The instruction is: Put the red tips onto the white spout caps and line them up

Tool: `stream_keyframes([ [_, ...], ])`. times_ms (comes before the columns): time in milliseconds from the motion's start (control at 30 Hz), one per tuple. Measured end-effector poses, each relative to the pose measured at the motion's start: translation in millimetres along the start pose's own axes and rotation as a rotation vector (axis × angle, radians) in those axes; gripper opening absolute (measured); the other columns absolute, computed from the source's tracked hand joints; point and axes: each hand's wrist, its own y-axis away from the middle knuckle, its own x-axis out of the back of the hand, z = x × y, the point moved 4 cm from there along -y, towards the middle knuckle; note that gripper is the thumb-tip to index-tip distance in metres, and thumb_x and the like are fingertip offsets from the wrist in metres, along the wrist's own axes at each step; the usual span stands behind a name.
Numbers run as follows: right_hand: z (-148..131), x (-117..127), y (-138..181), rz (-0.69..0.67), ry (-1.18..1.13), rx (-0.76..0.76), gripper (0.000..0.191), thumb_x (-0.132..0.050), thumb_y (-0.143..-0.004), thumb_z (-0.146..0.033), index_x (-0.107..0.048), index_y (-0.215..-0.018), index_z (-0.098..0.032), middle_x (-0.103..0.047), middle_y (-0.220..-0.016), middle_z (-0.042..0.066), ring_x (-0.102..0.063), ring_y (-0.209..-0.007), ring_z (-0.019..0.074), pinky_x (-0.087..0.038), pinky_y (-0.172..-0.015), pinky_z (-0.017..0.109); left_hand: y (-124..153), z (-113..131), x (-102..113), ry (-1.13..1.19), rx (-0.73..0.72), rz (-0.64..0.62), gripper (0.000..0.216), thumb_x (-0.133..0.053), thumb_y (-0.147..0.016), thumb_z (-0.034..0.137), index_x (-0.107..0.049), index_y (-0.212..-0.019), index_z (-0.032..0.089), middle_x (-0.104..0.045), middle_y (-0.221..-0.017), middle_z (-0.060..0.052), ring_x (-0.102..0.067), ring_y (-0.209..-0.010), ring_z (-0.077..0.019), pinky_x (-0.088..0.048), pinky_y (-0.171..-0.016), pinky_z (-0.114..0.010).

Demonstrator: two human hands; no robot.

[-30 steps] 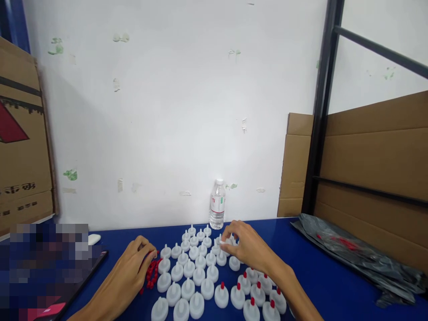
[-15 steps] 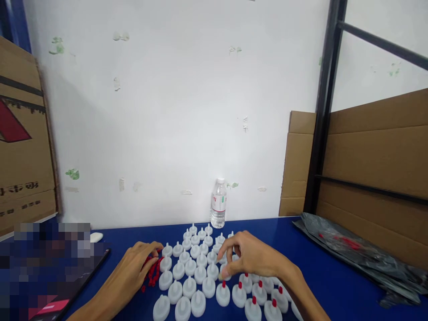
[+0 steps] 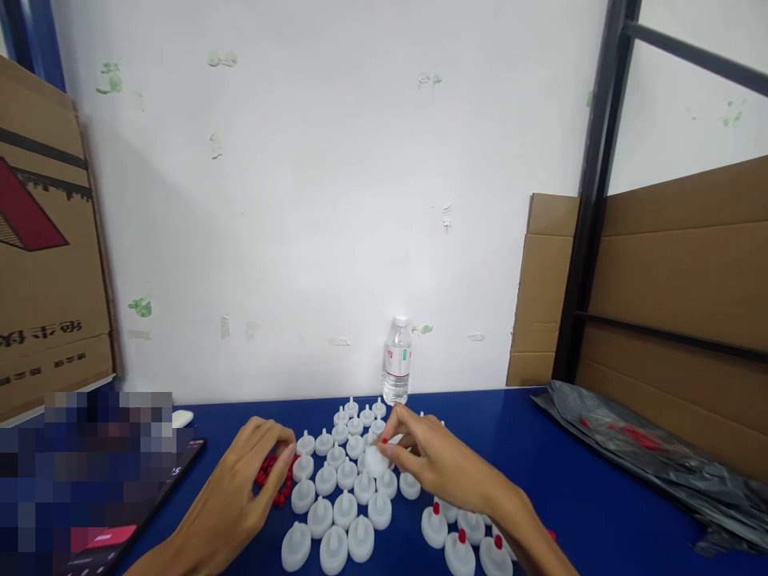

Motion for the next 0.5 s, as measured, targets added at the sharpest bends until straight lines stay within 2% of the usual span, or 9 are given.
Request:
stream_keyframes([
  [133, -20, -37, -4, 0.133, 0.206, 0.233, 0.008, -0.049, -0.102, -0.029, -0.055, -0.107, -0.026, -0.065, -0.116, 0.004, -0.06, -0.109, 0.0202, -0.05, -0.095, 0.037, 7, 22, -4, -0.063, -0.194, -0.022, 0.011, -0.047, -0.099, 0.026, -0.054, -0.092, 0.023, -0.061, -0.087, -0.004, -0.053, -0.082, -0.0218, -0.044, -0.074, -0.036],
  [200, -31, -57, -5, 0.135, 0.314, 0.383, 0.013, -0.052, -0.1, -0.021, -0.056, -0.111, -0.026, -0.066, -0.113, 0.003, -0.06, -0.108, 0.0202, -0.051, -0.095, 0.035, 11, 28, -10, -0.088, -0.28, -0.018, 0.007, -0.054, -0.096, 0.028, -0.054, -0.091, 0.022, -0.062, -0.085, -0.004, -0.054, -0.08, -0.0222, -0.045, -0.074, -0.036],
  [267, -38, -71, -4, 0.14, 0.377, 0.513, 0.016, -0.052, -0.1, -0.018, -0.056, -0.114, -0.025, -0.068, -0.11, 0.004, -0.061, -0.104, 0.0201, -0.052, -0.092, 0.034, 14, 33, -15, -0.097, -0.348, 0.0, 0.009, -0.052, -0.097, 0.026, -0.053, -0.088, 0.023, -0.063, -0.081, -0.003, -0.054, -0.076, -0.0217, -0.046, -0.072, -0.036],
  [400, -37, -74, -2, 0.269, 0.417, 0.589, 0.014, -0.054, -0.101, -0.025, -0.054, -0.114, -0.022, -0.07, -0.106, 0.006, -0.063, -0.096, 0.0212, -0.055, -0.083, 0.033, 16, 37, -17, -0.081, -0.376, 0.011, 0.023, -0.038, -0.1, 0.014, -0.05, -0.083, 0.023, -0.062, -0.077, -0.002, -0.055, -0.071, -0.0197, -0.045, -0.07, -0.034],
  [500, -34, -70, -2, 0.323, 0.405, 0.62, 0.017, -0.059, -0.1, -0.032, -0.055, -0.113, -0.022, -0.072, -0.102, 0.005, -0.064, -0.09, 0.02, -0.056, -0.077, 0.031, 16, 40, -12, -0.072, -0.393, 0.038, 0.019, -0.038, -0.102, 0.019, -0.051, -0.087, 0.023, -0.063, -0.08, -0.003, -0.056, -0.072, -0.0197, -0.046, -0.07, -0.034],
])
